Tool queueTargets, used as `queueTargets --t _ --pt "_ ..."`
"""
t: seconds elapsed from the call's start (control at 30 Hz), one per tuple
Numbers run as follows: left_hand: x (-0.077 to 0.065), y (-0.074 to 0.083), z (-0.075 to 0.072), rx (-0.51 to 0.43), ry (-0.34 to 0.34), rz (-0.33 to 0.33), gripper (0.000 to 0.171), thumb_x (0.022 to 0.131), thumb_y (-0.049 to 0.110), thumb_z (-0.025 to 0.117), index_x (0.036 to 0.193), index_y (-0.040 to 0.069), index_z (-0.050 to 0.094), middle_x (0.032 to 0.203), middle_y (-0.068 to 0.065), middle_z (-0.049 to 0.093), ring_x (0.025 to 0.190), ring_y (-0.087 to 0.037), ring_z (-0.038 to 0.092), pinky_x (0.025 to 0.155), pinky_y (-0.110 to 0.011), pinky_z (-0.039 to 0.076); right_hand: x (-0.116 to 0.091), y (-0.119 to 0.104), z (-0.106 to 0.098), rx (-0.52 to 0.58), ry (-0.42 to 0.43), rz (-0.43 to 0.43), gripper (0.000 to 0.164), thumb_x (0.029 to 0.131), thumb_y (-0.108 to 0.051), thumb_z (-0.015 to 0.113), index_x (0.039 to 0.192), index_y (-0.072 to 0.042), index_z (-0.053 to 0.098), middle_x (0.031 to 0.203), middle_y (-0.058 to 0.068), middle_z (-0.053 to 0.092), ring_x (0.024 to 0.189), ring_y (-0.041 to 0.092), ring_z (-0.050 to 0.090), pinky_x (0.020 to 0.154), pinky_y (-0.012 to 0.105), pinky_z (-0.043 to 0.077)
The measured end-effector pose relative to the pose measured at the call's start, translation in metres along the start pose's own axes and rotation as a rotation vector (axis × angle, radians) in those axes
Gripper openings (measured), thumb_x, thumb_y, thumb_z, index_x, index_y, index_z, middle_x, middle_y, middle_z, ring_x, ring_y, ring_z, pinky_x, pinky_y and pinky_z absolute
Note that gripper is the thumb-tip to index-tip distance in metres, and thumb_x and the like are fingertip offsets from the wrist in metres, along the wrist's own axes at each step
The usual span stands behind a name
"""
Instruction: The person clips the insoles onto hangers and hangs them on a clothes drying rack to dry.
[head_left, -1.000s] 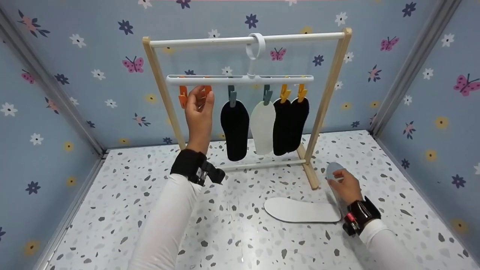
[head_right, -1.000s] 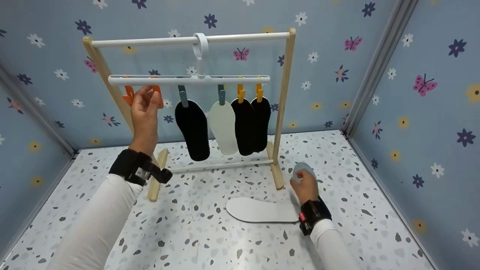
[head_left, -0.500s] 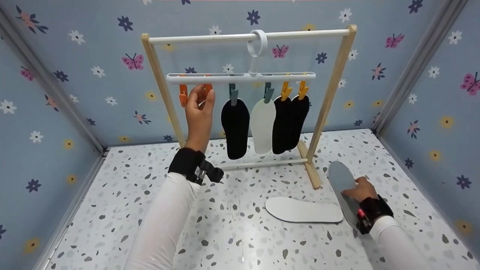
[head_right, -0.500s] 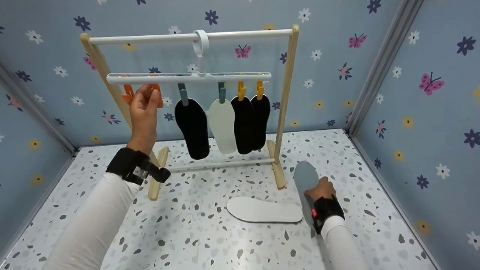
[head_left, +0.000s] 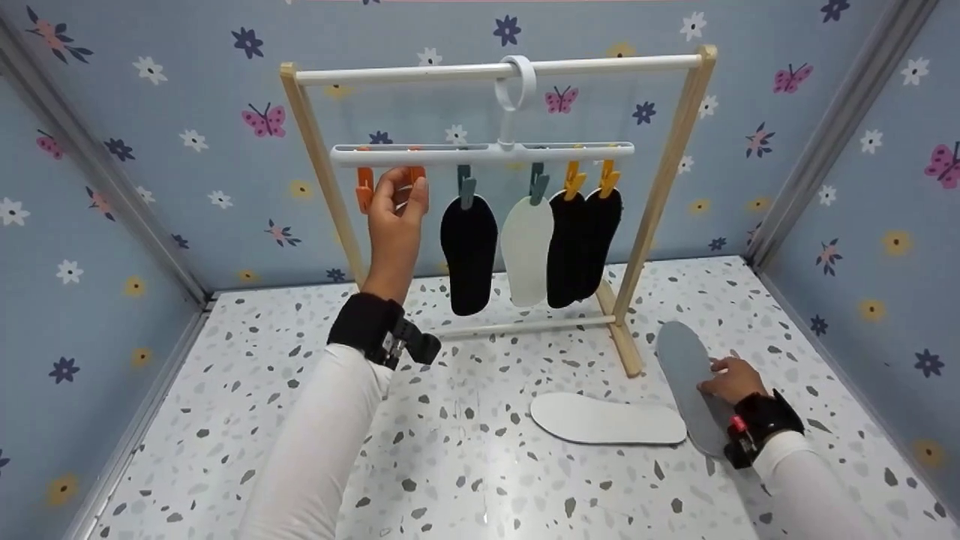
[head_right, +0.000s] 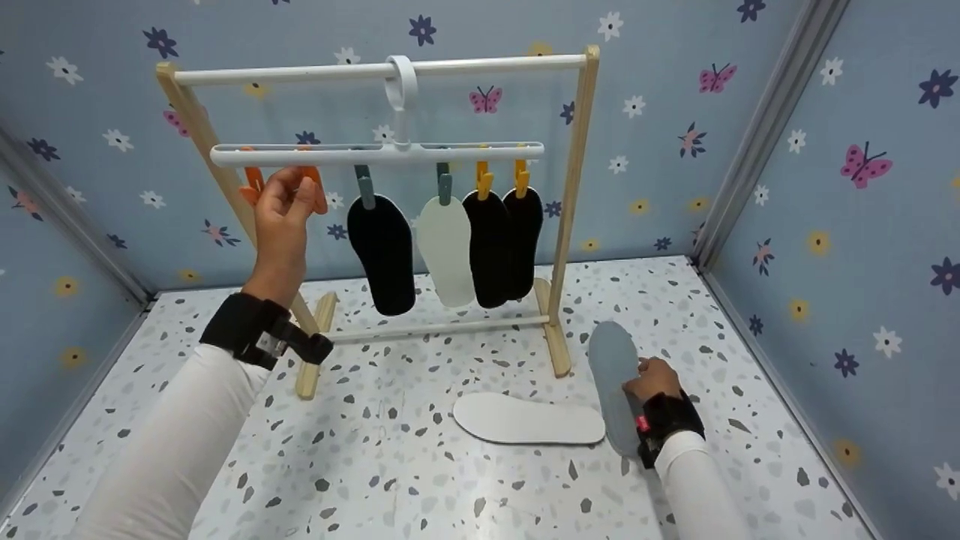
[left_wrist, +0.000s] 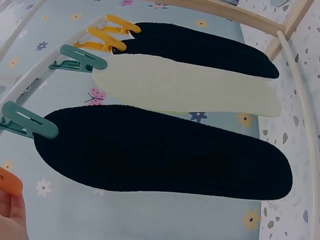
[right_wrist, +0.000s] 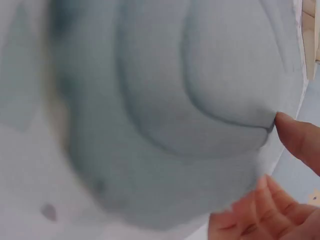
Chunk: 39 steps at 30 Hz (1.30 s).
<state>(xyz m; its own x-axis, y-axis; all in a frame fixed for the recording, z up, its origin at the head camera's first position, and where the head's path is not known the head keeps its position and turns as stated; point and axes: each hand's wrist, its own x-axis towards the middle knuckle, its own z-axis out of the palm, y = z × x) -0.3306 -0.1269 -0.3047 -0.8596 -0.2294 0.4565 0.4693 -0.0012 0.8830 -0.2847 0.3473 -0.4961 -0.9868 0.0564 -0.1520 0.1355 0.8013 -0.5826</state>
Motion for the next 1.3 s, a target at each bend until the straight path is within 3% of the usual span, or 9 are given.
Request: queueTargets --t 0.13,0.3,0.5,0.63,0.93,1.3 --pt "-0.001 -0.001 0.003 -0.006 -0.01 -0.018 0.031 0.098 0.02 0.053 0.123 0.003 0.05 0.116 -0.01 0.054 0.103 -0.017 0.052 0.088 -0.027 0.043 0.0 0.008 -0.006 0.085 -0.052 0.034 0.043 0.081 -0.011 0.066 0.108 0.02 0.052 0.09 0.023 0.061 0.074 0.024 0.057 0.062 0.03 0.047" --pt "-0.002 -0.003 0.006 -0.013 -0.002 -0.017 0.029 0.098 0.019 0.053 0.121 0.003 0.05 0.115 -0.01 0.055 0.104 -0.015 0.052 0.089 -0.027 0.043 -0.004 0.007 -0.013 0.226 -0.096 0.104 0.044 0.089 -0.013 0.058 0.121 0.016 0.048 0.1 0.017 0.06 0.076 0.014 0.055 0.063 0.032 0.052" --pt "-0.003 -0.003 0.008 -0.008 -0.001 -0.061 0.028 0.098 0.019 0.053 0.121 0.004 0.05 0.115 -0.009 0.054 0.104 -0.016 0.051 0.09 -0.028 0.042 -0.01 -0.008 -0.023 0.211 0.132 -0.002 0.035 0.09 -0.009 0.053 0.117 0.013 0.052 0.101 0.027 0.061 0.069 0.007 0.054 0.054 0.028 0.051" --pt "-0.004 -0.002 0.008 -0.017 -0.004 -0.074 0.026 0.098 0.018 0.052 0.119 0.004 0.049 0.11 -0.008 0.054 0.099 -0.017 0.052 0.088 -0.028 0.041 -0.016 -0.026 -0.021 0.319 0.219 -0.05 0.033 0.092 -0.008 0.054 0.118 0.012 0.051 0.1 0.021 0.059 0.069 0.0 0.052 0.054 0.024 0.05" --pt "-0.004 0.0 0.009 -0.005 -0.02 -0.086 0.026 0.098 0.019 0.051 0.119 0.004 0.048 0.111 -0.011 0.055 0.098 -0.017 0.054 0.087 -0.028 0.042 -0.035 -0.073 0.006 0.556 0.215 -0.206 0.033 0.093 -0.007 0.059 0.121 0.008 0.052 0.1 0.003 0.058 0.078 0.001 0.058 0.062 0.023 0.052" --pt "-0.003 0.003 0.008 0.013 -0.04 -0.162 0.032 0.098 0.025 0.051 0.122 0.005 0.047 0.114 -0.008 0.053 0.099 -0.017 0.05 0.086 -0.027 0.039 -0.046 -0.107 0.052 0.613 0.129 -0.317 0.022 0.089 -0.002 0.062 0.11 0.005 0.06 0.1 0.014 0.062 0.078 0.009 0.06 0.063 0.025 0.052"
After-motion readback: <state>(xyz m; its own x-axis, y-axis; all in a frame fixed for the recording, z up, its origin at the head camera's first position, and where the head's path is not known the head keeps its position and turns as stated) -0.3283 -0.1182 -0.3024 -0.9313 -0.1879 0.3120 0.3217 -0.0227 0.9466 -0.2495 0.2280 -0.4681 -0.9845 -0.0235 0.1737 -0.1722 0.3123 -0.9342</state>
